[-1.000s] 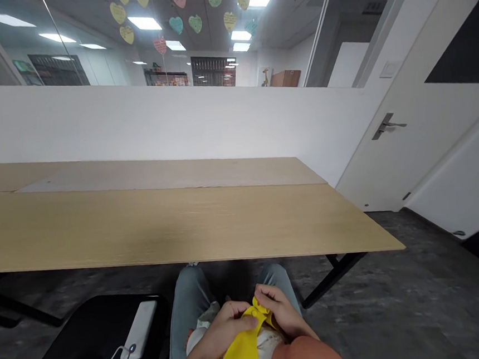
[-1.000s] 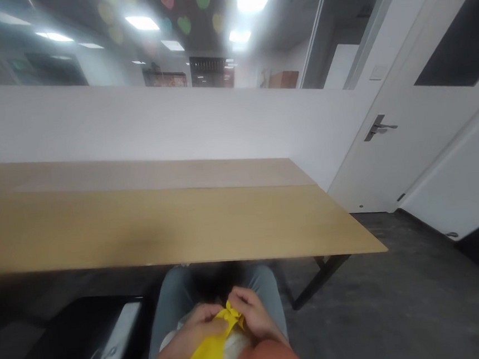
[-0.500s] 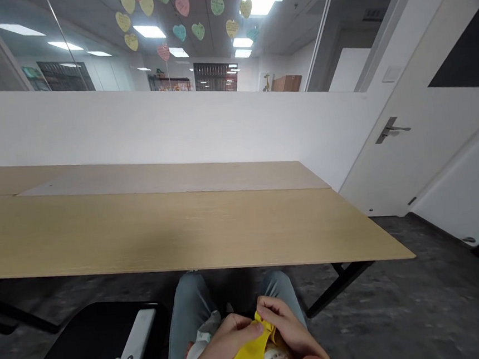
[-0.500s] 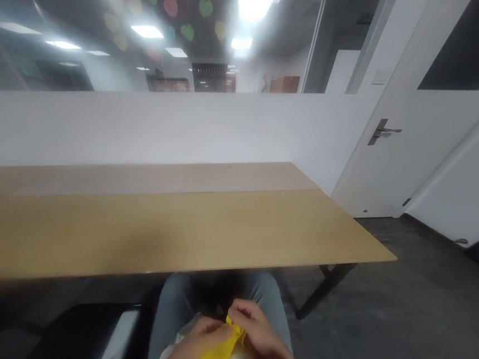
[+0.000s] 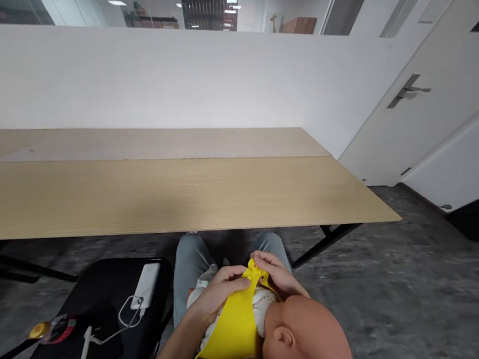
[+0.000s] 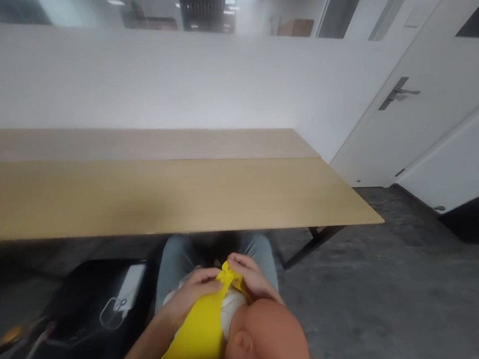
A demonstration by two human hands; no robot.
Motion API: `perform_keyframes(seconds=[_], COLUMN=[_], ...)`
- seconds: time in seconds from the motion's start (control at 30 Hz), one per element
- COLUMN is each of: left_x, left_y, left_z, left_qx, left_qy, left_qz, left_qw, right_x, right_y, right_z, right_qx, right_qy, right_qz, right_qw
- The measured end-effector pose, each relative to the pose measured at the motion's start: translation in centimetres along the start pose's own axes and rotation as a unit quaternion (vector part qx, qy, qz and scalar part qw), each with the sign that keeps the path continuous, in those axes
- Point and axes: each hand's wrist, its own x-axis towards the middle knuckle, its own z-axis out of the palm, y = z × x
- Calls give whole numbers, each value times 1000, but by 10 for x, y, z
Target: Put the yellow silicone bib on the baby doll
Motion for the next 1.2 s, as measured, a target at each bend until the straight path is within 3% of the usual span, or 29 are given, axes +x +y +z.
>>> perform_keyframes(seconds=[0.27, 0.43, 0.57, 0.7, 0.87, 0.93, 1.03, 1.2], left_x=[-2, -2, -3, -6, -27, -42, -64, -85], left_y=[3, 2, -1, 0, 13, 22, 31, 34], left_z=[2, 0, -4, -4, -5, -5, -1, 0], left_qx=[49, 48, 32, 41, 135, 224, 392, 545], left_qy=[62, 24, 36, 44, 41, 29, 40, 37], left_qz=[11, 20, 30, 55, 106, 148, 203, 208], left_qw=[997, 998, 998, 997, 984, 963, 897, 812], right_x=[2, 1, 1, 2, 0, -1, 0, 3], right_y=[8, 4, -5, -5, -5, -7, -9, -6], right_z=[-1, 1, 2, 3, 3, 4, 6, 6], right_qx=[64, 112, 198, 168, 181, 172, 178, 177], right_qy=[-18, -29, -39, -50, -13, -14, -2, 11], right_qz=[-1, -7, -22, -7, 23, 49, 33, -1], right_qw=[998, 993, 979, 984, 983, 984, 984, 984])
